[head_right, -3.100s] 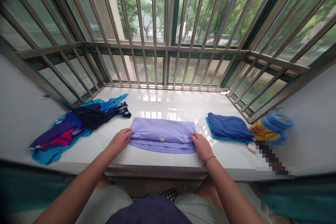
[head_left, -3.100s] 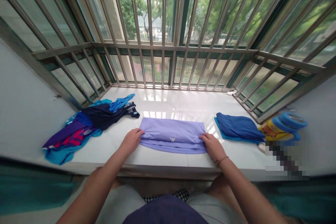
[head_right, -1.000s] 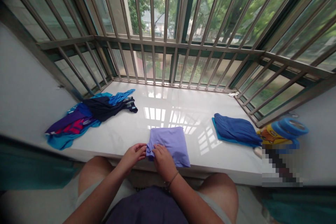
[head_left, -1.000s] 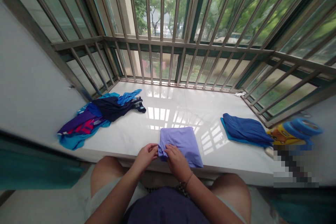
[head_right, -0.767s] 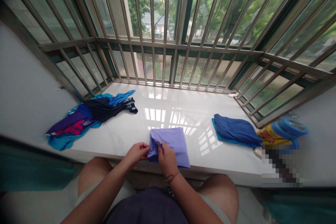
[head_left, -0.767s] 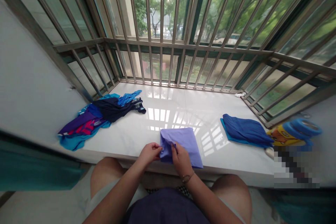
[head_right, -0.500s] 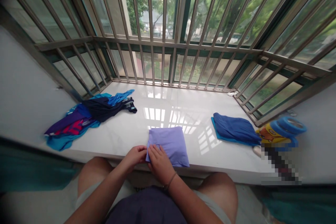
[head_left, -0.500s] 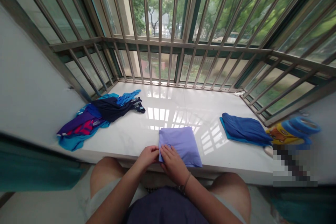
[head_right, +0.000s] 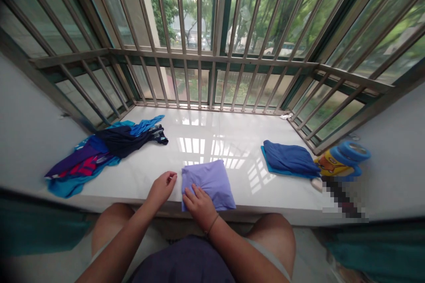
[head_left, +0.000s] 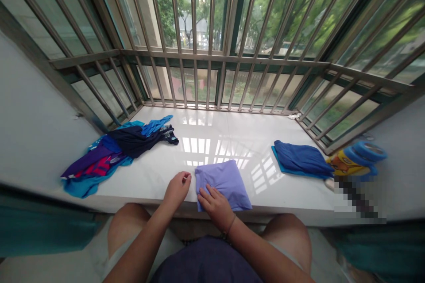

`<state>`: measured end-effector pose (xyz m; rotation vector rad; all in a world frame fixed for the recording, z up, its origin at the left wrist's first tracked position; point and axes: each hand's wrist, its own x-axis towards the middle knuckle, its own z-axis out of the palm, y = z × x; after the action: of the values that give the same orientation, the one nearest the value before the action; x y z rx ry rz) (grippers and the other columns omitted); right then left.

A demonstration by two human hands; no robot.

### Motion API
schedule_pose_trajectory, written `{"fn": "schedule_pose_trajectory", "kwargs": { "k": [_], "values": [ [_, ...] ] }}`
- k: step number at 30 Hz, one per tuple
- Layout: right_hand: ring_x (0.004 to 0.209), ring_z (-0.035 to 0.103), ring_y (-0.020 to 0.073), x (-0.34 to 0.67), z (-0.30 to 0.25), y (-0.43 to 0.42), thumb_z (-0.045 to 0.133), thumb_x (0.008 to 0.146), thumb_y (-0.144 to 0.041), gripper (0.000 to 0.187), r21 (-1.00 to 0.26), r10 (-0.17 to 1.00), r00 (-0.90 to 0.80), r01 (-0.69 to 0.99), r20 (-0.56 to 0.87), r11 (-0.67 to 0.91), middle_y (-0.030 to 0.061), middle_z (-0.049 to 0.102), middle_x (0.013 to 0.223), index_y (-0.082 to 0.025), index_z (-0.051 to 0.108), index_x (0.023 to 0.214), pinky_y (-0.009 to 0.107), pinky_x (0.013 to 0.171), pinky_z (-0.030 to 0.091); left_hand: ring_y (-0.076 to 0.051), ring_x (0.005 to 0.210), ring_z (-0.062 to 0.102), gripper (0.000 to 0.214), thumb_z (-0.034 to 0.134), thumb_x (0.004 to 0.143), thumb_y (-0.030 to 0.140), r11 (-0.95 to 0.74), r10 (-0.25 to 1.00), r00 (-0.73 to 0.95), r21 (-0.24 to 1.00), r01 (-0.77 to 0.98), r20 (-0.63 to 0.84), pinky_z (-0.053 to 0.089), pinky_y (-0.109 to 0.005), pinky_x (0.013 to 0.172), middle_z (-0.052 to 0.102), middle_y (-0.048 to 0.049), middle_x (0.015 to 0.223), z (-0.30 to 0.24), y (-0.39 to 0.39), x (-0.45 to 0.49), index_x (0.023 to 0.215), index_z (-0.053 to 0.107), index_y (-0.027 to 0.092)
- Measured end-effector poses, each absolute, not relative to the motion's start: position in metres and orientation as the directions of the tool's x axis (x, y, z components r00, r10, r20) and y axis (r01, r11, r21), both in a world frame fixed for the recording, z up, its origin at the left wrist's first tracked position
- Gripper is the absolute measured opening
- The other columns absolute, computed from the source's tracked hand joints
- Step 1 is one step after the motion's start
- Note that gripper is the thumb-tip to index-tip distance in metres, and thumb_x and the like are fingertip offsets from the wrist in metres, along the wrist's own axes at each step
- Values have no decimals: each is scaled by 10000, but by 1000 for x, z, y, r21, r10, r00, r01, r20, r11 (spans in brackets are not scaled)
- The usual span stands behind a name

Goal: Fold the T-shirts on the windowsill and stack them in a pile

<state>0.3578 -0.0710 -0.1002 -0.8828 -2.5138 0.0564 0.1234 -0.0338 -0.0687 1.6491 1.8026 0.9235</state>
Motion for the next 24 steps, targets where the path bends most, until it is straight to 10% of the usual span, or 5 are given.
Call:
{"fn": "schedule_pose_trajectory", "kwargs": {
  "k": [5,10,19,24],
  "values": [
    [1149,778,242,364,-71,-78,616,1023,-172,319,-505,758,-545,569,360,649,57,807,1255,-281,717,1306,340,955,624,-258,883,676,301,484,1037,420,-171,960,-26,659,732,277,533,-393,862,714,-67,895,-80,-28,101,875,666,244],
    [771,717,223,400,-3,-49,573,1036,-530,331,-854,982,64,506,177,122,23,747,833,-224,701,1024,313,725,563,-278,960,657,275,491,1067,370,-298,929,105,547,782,355,520,-420,917,709,-86,963,-88,-33,106,890,657,241],
    [840,593,230,583,100,26,608,936,-525,385,-807,725,636,558,266,-193,71,684,926,-168,649,1073,335,791,444,-294,983,647,254,508,1070,341,-354,898,155,464,812,412,529,-440,925,711,-101,987,-92,-37,111,916,684,241],
    [838,546,219,658,148,49,567,1038,-393,426,-608,563,654,732,505,-306,196,693,1148,-113,627,1353,357,775,343,-298,975,639,251,505,1071,335,-340,902,144,466,817,406,517,-442,922,707,-100,980,-92,-37,112,903,668,247]
  ]
}}
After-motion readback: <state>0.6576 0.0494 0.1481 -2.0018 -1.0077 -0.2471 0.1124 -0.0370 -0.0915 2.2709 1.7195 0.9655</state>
